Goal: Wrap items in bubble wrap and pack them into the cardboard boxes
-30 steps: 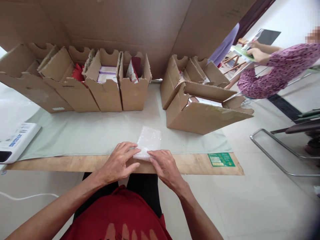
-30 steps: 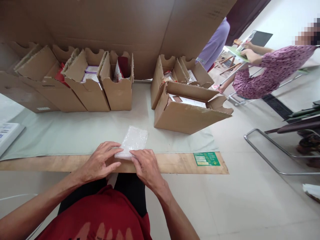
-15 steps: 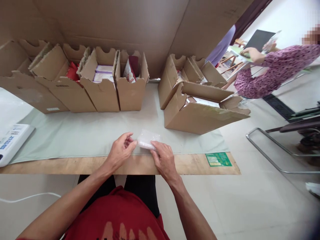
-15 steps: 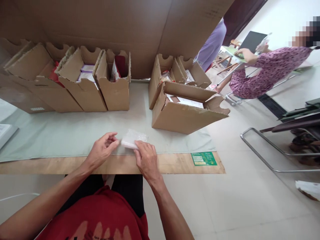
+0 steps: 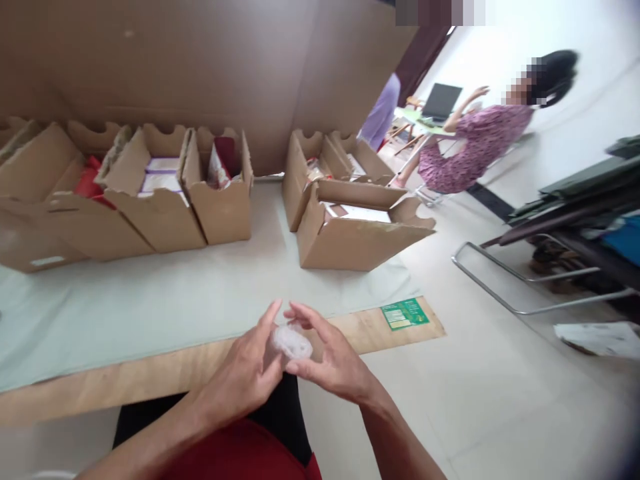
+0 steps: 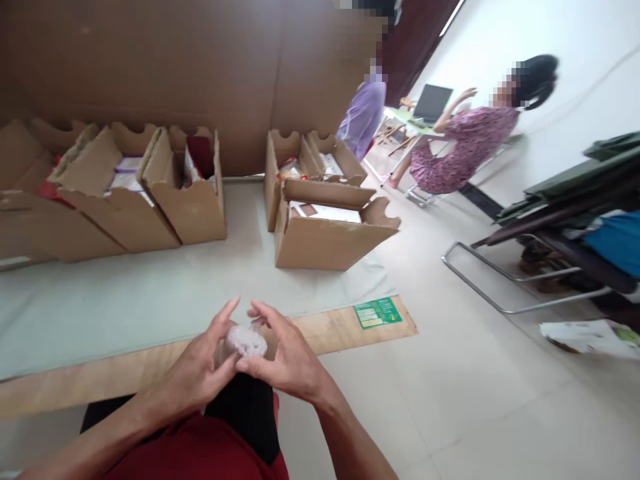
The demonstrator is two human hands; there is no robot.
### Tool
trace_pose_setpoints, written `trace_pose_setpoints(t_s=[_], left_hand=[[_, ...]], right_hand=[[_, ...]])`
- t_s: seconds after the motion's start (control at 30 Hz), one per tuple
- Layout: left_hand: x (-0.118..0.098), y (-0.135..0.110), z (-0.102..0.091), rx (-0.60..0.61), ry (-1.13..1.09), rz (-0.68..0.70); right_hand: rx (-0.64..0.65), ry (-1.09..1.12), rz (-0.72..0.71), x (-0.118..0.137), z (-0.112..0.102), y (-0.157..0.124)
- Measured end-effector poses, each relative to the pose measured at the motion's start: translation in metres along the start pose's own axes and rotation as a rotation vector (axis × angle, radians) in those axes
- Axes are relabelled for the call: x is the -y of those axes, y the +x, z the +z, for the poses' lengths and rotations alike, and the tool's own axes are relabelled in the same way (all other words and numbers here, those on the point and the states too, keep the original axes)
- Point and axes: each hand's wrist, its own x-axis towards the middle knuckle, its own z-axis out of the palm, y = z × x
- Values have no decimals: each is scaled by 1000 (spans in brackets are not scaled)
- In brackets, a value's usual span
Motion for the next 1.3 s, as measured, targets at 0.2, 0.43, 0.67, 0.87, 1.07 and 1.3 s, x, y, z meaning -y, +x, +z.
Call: trace_pose_setpoints(t_s=[0.2,0.43,0.67,0.87,1.07,1.3], left_hand=[[-19,27,8,94,181,330],[-82,151,-36,-123,463,646],[-89,219,-17,13,771,557],[-82,215,-10,-54,839,587],[-81,217,-6,-112,860,603],[-80,217,-4,-128,895,610]], right_hand=[[-17,-339,-45,25,-45,-18],[-771,-131,-199,53,-186,-15],[-904,-707,88,40,-255,55],[-385,-1345,515,57,-250,95],[-161,-1344,623,39,-257,130],[-76,-1393,639,39,-247,126]])
